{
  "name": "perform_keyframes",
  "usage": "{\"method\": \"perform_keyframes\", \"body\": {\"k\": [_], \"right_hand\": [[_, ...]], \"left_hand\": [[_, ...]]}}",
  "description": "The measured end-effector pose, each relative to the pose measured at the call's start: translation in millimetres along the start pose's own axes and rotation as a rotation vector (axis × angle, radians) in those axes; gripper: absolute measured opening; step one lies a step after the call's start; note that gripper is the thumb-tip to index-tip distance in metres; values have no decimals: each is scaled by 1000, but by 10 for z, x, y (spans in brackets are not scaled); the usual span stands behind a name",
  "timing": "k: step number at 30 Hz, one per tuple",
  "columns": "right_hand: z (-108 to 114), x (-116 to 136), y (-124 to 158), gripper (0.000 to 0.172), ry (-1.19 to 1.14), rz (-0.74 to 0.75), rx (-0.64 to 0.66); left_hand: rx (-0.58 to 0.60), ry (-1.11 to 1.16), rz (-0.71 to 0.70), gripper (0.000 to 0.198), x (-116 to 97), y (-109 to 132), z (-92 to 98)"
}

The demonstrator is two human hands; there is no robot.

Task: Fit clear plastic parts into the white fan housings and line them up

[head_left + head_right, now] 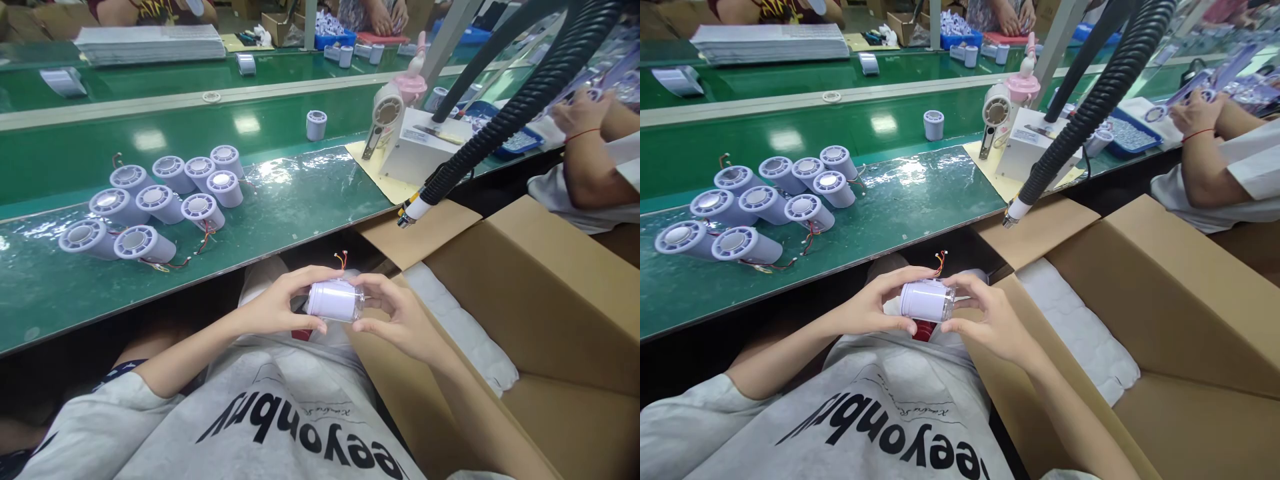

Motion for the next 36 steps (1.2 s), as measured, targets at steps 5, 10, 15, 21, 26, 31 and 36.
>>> {"method": "perform_keyframes", "body": {"k": [5, 10, 15, 21, 26, 31, 36], "right_hand": [[-1, 7, 10, 44, 68, 52, -9], [-6, 18, 24, 44, 100, 81, -12], [-4, 5, 26, 45, 22, 10, 5], [-18, -26, 21, 44, -93, -91, 41], [-64, -79, 20, 40, -289, -175, 91], [-112, -136, 9, 37, -399, -228, 109], [-163, -171, 2, 41, -492, -299, 143]], "left_hand": [[-8, 24, 67, 75, 3, 8, -11], [2, 72, 95, 75, 1, 14, -10], [26, -67, -39, 78, -41, 17, 11], [50, -133, -118, 78, -53, 24, 4], [56, -162, -144, 79, -56, 39, -5], [58, -156, -160, 80, -47, 40, -6], [68, -140, -174, 82, -28, 40, -4]]}}
Point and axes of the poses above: each hand's wrist, its own y-axis away from the middle knuckle, its own z-axis out of the back of the hand, x = y × z, the point moved 3 cm from there along -y, towards the middle knuckle, and after that the axes turned 8 degrees about y, right-handed, at the moved point
